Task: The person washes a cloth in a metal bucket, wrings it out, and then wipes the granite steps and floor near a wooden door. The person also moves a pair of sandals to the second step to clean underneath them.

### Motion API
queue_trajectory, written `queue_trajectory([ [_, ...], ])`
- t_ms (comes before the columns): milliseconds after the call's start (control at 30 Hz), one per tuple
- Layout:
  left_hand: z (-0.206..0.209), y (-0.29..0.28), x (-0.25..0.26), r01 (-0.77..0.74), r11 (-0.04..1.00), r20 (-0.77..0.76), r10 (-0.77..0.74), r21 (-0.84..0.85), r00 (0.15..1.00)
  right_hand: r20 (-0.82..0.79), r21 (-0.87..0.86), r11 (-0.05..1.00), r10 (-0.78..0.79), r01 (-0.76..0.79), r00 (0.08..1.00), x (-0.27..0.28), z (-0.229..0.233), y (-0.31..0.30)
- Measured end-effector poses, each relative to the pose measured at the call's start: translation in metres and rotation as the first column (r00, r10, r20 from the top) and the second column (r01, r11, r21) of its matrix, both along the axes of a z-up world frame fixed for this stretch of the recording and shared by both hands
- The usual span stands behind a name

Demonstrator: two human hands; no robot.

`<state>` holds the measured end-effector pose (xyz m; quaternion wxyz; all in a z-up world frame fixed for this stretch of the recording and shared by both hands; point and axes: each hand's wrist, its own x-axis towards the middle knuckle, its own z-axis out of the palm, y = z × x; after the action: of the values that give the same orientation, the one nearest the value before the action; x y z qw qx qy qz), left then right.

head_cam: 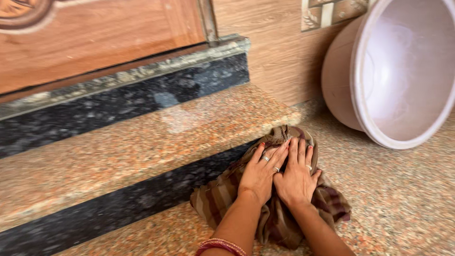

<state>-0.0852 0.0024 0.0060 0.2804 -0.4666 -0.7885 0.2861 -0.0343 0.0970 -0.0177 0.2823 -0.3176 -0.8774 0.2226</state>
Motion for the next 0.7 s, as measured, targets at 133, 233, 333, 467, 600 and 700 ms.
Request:
queue_trajectory([
  [133, -0.011, 0.012, -0.001, 0.015, 0.996, 0.047, -0.019, 0.083, 0.999, 0.040, 0.029, 1.000, -0.011, 0.010, 0.999, -0.003, -0.004, 0.009],
  [233, -0.014, 0.007, -0.002, 0.035, 0.985, 0.059, -0.046, 0.171, 0.997, 0.011, 0.041, 0.999, 0.018, -0.018, 1.000, -0.003, -0.004, 0.007],
  [333, -0.013, -0.006, 0.000, 0.030, 0.958, 0.128, -0.069, 0.286, 0.989, 0.015, 0.105, 0.994, 0.013, -0.014, 1.000, 0.000, -0.002, -0.006],
  [467, -0.014, -0.045, -0.003, 0.009, 0.922, 0.192, -0.089, 0.386, 0.977, 0.056, 0.160, 0.982, 0.089, -0.097, 0.994, 0.006, 0.000, -0.040],
  [600, -0.011, -0.095, -0.011, 0.037, 0.897, 0.205, -0.141, 0.441, 0.969, 0.066, 0.213, 0.966, 0.133, -0.144, 0.989, -0.001, 0.001, -0.081],
  [700, -0.009, -0.142, -0.013, 0.014, 0.884, 0.266, -0.155, 0.468, 0.951, 0.055, 0.195, 0.959, 0.197, -0.205, 0.979, -0.005, -0.002, -0.122],
])
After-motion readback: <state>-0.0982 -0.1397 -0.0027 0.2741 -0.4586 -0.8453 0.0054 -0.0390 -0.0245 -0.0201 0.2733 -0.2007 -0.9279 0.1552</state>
